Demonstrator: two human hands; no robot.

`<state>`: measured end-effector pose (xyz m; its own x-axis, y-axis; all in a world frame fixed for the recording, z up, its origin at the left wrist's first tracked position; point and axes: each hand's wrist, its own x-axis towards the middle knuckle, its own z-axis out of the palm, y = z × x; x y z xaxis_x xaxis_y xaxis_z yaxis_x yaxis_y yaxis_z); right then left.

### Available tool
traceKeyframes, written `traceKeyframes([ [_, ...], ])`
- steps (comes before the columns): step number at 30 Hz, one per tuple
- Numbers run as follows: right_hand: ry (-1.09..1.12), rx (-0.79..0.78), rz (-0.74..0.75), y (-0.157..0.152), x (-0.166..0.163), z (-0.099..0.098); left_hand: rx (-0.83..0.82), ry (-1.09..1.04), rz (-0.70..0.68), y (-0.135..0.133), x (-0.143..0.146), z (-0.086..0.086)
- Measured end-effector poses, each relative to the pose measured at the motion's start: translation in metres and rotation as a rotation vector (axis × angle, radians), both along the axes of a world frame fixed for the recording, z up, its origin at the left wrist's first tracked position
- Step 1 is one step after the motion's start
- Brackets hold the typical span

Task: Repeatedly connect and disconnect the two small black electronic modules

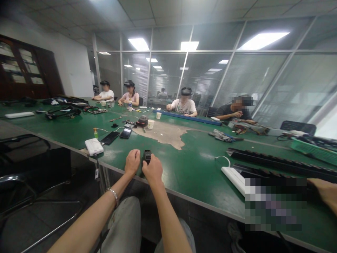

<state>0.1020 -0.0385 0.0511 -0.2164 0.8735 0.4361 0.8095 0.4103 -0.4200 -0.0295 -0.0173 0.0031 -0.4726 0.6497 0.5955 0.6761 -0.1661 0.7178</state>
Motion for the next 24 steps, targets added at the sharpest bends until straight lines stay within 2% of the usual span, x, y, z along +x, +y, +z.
traceKeyframes([
  [3,0.014,0.014,0.02,-0.001,0.0,-0.013,-0.001,0.004,-0.007,-0.001,0.0,0.001],
  [9,0.164,0.238,0.06,0.012,-0.003,-0.043,0.003,0.013,0.001,-0.001,0.001,0.001],
  [12,0.207,0.246,0.108,0.015,-0.001,-0.054,0.008,0.03,-0.001,-0.002,0.003,0.002],
  [20,0.302,0.298,0.146,0.015,0.006,-0.06,0.02,0.057,0.025,-0.003,0.007,0.002],
  [24,0.335,0.241,0.114,0.016,0.007,-0.059,0.025,0.061,0.015,-0.001,0.008,0.0],
])
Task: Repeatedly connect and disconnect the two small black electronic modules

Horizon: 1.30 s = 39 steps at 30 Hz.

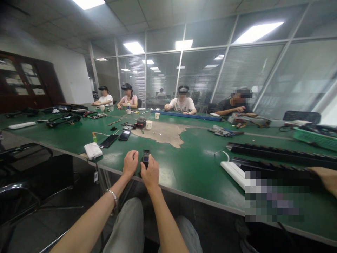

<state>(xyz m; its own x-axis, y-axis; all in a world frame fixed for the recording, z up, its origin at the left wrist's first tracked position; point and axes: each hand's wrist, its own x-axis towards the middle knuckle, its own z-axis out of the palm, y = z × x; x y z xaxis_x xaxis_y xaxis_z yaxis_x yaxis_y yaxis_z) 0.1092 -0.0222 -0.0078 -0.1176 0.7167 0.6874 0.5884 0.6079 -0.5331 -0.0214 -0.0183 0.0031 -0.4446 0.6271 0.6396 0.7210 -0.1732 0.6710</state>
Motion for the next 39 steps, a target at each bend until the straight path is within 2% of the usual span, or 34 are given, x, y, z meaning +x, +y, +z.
traceKeyframes([
  [3,0.087,-0.064,-0.037,0.001,0.002,0.009,0.008,0.007,-0.021,0.001,0.0,-0.002],
  [9,0.223,-0.066,-0.088,0.013,0.02,0.03,0.023,0.024,-0.005,0.003,-0.001,-0.004],
  [12,0.206,-0.069,-0.142,0.021,0.037,0.028,0.022,0.021,0.002,0.004,-0.001,-0.006],
  [17,0.118,-0.072,-0.174,0.03,0.055,0.011,0.015,0.012,0.003,0.005,-0.001,-0.008],
  [22,0.099,-0.065,-0.154,0.032,0.059,-0.001,0.013,0.017,0.003,0.005,-0.001,-0.007],
  [30,0.048,-0.019,-0.172,0.027,0.06,-0.006,0.003,0.058,-0.004,0.003,0.0,-0.007],
  [34,0.051,-0.064,-0.13,0.025,0.06,-0.002,0.02,0.028,0.005,0.003,0.0,-0.007],
  [39,0.196,-0.132,-0.133,0.028,0.05,0.023,0.015,0.0,-0.009,0.002,0.0,-0.005],
])
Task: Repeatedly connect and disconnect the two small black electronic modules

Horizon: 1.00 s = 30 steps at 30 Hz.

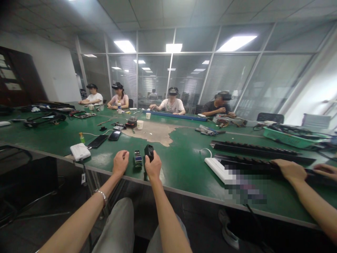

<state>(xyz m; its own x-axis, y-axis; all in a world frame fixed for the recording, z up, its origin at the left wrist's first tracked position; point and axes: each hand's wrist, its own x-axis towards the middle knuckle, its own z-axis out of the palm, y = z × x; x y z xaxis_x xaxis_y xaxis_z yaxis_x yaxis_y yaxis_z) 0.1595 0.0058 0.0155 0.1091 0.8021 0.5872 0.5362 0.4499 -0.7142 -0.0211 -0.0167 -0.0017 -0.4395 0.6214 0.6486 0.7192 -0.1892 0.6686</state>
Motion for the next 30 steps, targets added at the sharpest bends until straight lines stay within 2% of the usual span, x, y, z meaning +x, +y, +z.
traceKeyframes([
  [5,-0.013,0.009,0.092,0.001,-0.026,0.024,0.001,-0.005,0.005,-0.001,0.0,0.002],
  [10,-0.128,-0.031,0.112,-0.001,-0.043,0.029,0.002,0.001,0.003,0.0,-0.002,0.002],
  [17,-0.286,-0.018,0.085,-0.015,-0.046,0.038,0.016,-0.001,-0.002,0.0,-0.004,0.0],
  [24,-0.364,-0.007,0.123,-0.033,-0.045,0.021,0.018,-0.003,-0.001,0.0,-0.004,0.0],
  [30,-0.283,0.083,0.119,-0.029,-0.047,-0.002,0.028,-0.014,0.003,0.0,-0.004,-0.001],
])
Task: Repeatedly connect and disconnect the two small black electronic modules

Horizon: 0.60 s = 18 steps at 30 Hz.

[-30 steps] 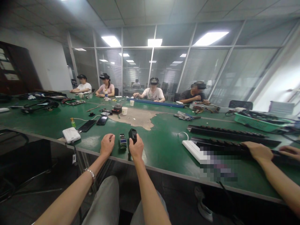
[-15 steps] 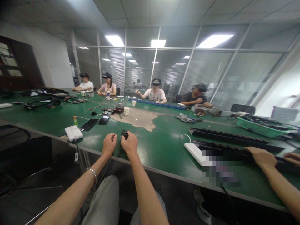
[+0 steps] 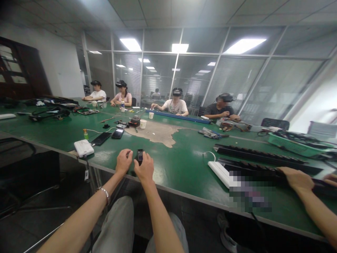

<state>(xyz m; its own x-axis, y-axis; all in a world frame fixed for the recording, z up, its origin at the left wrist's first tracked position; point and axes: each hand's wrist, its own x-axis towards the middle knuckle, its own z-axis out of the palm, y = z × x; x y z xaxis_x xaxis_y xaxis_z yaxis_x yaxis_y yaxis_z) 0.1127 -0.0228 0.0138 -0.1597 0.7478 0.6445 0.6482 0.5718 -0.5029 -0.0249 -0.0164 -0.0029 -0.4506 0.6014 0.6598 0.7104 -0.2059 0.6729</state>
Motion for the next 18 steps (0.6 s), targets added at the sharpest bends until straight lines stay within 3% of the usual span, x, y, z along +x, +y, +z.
traceKeyframes([
  [7,0.069,0.04,0.048,0.003,0.002,-0.019,-0.009,0.047,-0.017,0.0,0.002,0.0],
  [18,0.135,0.005,0.031,0.0,0.004,-0.017,-0.126,-0.002,-0.149,0.001,0.002,0.002],
])
